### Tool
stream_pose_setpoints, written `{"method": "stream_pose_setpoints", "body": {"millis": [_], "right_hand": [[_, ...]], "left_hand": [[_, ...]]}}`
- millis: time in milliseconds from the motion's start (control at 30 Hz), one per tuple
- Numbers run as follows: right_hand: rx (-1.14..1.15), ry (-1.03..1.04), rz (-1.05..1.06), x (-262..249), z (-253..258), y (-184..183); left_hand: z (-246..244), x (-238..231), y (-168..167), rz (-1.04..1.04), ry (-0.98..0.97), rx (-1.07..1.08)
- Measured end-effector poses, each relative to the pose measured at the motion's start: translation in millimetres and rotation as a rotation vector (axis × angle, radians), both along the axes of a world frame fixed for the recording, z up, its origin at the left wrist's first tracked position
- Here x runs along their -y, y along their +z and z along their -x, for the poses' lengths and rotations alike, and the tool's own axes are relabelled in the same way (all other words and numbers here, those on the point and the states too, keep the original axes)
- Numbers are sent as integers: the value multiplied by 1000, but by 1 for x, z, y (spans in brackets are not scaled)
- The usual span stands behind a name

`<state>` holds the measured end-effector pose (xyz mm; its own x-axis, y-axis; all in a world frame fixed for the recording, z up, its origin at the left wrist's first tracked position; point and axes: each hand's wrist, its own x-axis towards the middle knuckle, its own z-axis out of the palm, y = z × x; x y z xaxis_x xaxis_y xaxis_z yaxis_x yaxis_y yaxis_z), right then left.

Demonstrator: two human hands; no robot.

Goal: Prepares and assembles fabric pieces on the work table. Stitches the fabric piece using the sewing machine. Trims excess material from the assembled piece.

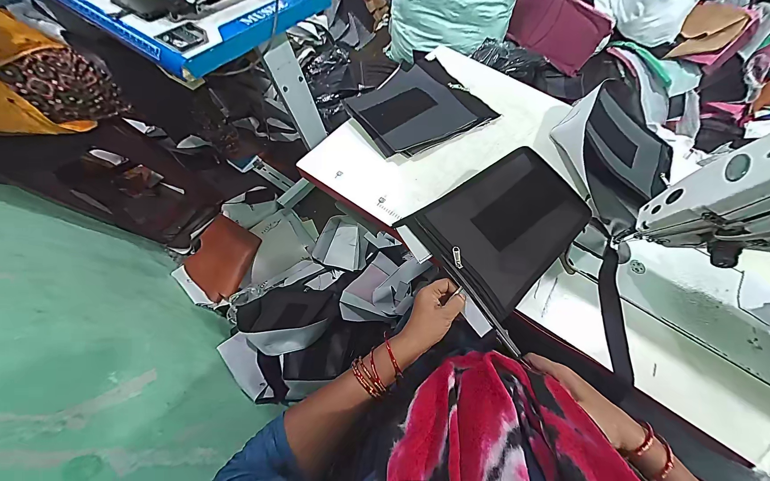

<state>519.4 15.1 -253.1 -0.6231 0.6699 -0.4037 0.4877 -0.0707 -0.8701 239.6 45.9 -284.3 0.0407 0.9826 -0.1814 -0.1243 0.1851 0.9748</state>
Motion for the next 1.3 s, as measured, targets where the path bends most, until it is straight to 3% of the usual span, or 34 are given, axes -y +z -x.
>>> {"method": "stream_pose_setpoints", "body": {"millis": [500, 633, 800, 867, 933, 1067, 1200, 1300], "right_hand": [[-20, -50, 21, -1, -2, -10], [30, 94, -32, -4, -5, -8], [192, 205, 65, 7, -12, 20], [203, 197, 61, 14, -25, 26], [183, 191, 22, 15, -35, 33], [204, 98, -48, 10, -17, 85], [215, -11, -107, -11, -13, 79], [255, -92, -282, -29, -17, 58]], "left_hand": [[1, 0, 0, 12, -4, -15], [8, 3, -1, 25, -33, -32], [41, -3, -6, -71, -162, -392], [54, -8, -8, -48, -102, -431], [60, -16, -4, 14, 18, -316], [51, -29, 12, 178, 186, -26], [40, -36, 14, 158, 270, 50], [37, -35, 15, 141, 297, 33]]}}
